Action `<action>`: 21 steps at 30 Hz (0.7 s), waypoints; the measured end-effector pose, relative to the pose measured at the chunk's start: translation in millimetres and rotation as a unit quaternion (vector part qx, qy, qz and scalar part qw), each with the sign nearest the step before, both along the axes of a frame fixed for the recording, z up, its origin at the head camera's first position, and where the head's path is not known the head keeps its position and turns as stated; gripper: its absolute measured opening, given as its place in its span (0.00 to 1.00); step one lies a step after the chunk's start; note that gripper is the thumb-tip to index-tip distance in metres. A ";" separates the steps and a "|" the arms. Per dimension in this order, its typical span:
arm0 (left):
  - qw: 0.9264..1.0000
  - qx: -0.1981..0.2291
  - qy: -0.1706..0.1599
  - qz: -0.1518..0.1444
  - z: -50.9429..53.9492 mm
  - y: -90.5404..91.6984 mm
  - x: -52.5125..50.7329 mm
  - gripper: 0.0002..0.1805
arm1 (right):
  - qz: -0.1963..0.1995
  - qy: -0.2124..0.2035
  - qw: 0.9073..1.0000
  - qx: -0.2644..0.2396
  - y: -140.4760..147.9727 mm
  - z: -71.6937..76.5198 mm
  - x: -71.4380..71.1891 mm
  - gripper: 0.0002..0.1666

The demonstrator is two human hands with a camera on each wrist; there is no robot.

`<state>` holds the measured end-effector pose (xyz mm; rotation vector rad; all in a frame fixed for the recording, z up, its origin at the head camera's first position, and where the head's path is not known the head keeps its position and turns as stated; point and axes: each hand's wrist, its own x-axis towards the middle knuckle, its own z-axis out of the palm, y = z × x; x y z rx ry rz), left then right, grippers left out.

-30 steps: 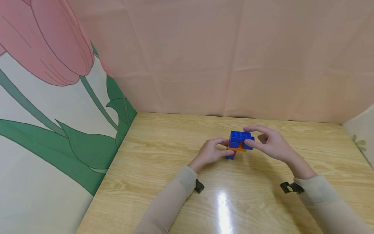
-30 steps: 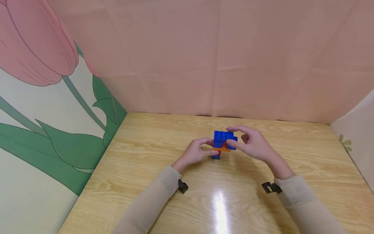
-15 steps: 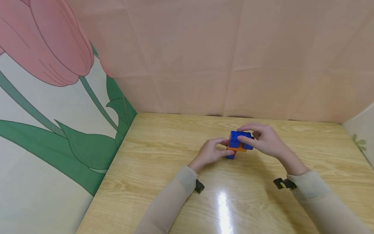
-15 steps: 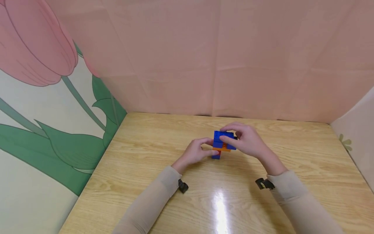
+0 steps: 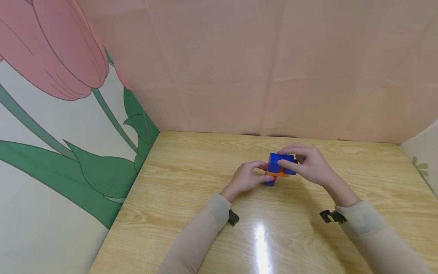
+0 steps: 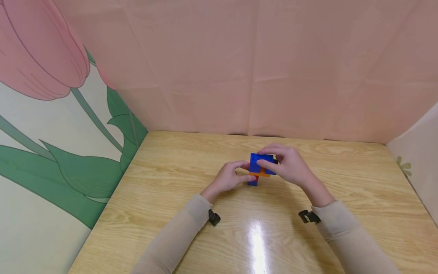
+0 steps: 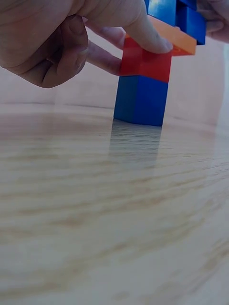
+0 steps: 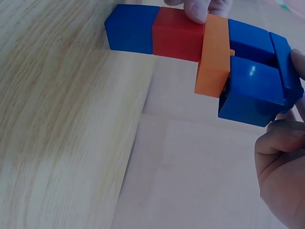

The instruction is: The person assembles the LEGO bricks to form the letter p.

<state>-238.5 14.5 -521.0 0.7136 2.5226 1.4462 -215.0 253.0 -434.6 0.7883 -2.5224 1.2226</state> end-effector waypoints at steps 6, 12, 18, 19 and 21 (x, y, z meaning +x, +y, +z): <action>1.000 0.003 -0.002 0.000 1.0 -0.1 0.5 0.25 | -0.005 -0.026 1.000 -0.005 -0.6 0.0 2.0 0.16; 1.000 0.000 -0.003 0.000 2.0 -0.5 1.5 0.25 | -0.020 -0.043 0.999 0.000 -1.0 1.9 5.4 0.16; 1.000 0.000 -0.011 0.006 3.2 -0.4 3.3 0.24 | -0.020 -0.040 0.999 0.005 -1.6 3.0 6.4 0.15; 1.000 -0.001 -0.012 0.007 3.5 -0.4 3.6 0.24 | -0.020 -0.038 0.999 0.005 -1.7 3.3 6.8 0.15; 1.000 -0.002 -0.013 0.008 4.1 -0.5 4.5 0.24 | -0.022 -0.033 0.999 0.006 -1.9 4.0 7.6 0.15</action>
